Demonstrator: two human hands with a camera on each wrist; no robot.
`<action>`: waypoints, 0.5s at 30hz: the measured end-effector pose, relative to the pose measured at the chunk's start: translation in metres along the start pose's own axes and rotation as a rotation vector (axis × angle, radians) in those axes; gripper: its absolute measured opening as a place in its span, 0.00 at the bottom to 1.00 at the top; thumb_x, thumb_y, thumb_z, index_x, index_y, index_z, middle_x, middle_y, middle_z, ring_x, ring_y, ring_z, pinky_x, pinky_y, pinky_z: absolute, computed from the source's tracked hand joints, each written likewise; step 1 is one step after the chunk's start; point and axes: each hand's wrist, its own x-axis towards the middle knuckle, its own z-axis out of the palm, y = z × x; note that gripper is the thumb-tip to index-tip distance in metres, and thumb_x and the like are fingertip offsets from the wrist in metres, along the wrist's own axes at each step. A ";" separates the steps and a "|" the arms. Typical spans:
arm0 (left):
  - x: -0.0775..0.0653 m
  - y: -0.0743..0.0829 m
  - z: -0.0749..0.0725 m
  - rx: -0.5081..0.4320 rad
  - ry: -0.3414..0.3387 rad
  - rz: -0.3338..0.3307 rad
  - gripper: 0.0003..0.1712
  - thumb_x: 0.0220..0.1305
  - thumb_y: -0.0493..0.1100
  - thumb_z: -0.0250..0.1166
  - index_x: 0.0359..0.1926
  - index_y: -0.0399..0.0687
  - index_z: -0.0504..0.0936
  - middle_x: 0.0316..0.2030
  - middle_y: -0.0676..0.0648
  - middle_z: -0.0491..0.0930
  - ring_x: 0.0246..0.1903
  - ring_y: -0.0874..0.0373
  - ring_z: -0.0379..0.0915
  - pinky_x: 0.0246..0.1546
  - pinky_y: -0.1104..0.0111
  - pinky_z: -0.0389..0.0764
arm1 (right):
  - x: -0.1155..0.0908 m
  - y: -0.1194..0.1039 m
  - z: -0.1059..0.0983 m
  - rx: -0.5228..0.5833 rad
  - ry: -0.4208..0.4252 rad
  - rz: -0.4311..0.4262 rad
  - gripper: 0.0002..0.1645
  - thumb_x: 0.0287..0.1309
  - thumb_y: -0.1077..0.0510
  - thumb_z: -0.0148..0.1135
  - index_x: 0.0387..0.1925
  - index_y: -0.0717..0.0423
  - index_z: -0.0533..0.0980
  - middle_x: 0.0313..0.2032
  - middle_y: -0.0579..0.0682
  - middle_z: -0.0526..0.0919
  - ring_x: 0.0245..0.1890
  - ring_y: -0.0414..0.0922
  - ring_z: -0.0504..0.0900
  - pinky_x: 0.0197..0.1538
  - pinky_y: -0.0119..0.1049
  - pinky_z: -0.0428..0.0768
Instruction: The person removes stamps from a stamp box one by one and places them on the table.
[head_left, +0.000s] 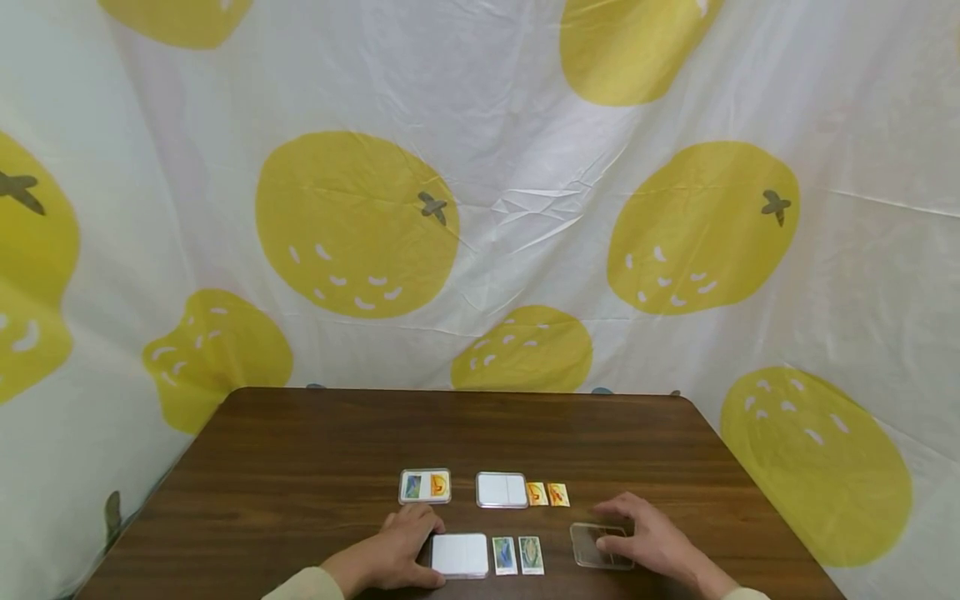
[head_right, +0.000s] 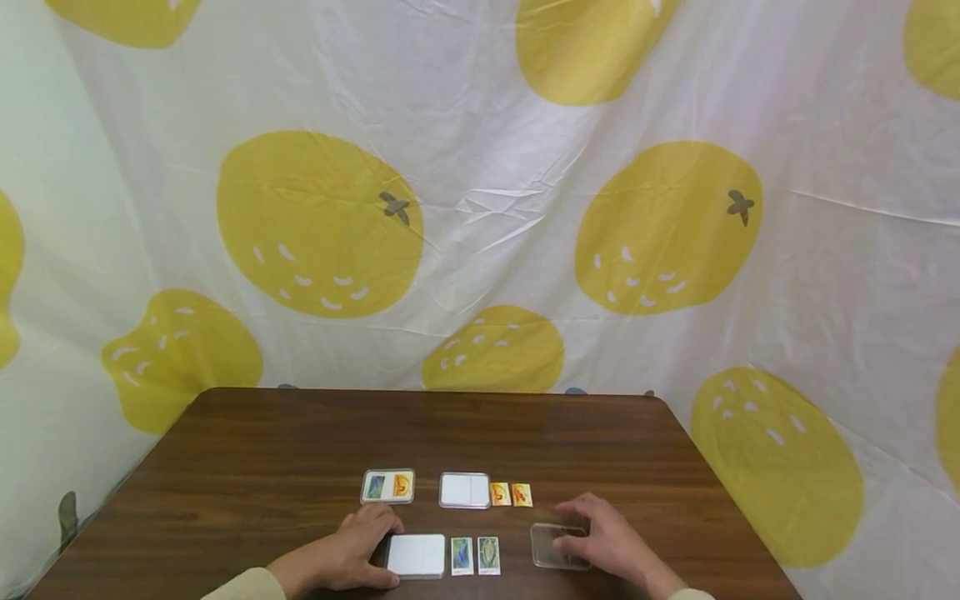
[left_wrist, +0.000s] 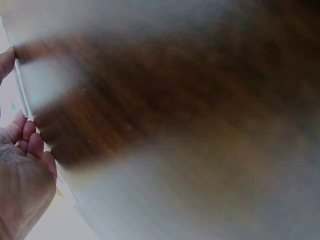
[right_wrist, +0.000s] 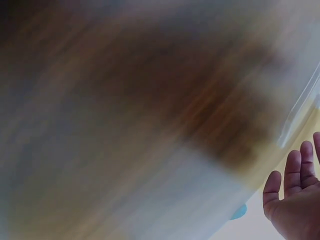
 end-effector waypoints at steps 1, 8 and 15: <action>0.000 0.000 0.000 0.003 0.001 0.000 0.30 0.51 0.58 0.75 0.48 0.50 0.74 0.45 0.57 0.67 0.50 0.58 0.63 0.50 0.57 0.66 | -0.002 0.002 -0.002 0.002 -0.005 -0.003 0.28 0.53 0.47 0.74 0.52 0.57 0.80 0.46 0.47 0.79 0.49 0.52 0.78 0.49 0.44 0.76; -0.001 0.000 0.000 0.005 0.008 0.012 0.29 0.51 0.58 0.75 0.47 0.50 0.74 0.45 0.56 0.67 0.49 0.58 0.63 0.49 0.58 0.66 | -0.011 0.015 -0.009 0.057 -0.087 0.023 0.32 0.53 0.48 0.74 0.55 0.61 0.78 0.47 0.51 0.77 0.47 0.50 0.76 0.47 0.38 0.75; -0.001 0.000 -0.001 0.004 0.010 0.015 0.29 0.51 0.58 0.75 0.47 0.50 0.74 0.45 0.56 0.67 0.50 0.58 0.62 0.49 0.58 0.65 | -0.011 0.016 -0.006 0.013 -0.134 0.066 0.37 0.49 0.47 0.77 0.58 0.59 0.76 0.50 0.51 0.74 0.50 0.53 0.73 0.48 0.49 0.74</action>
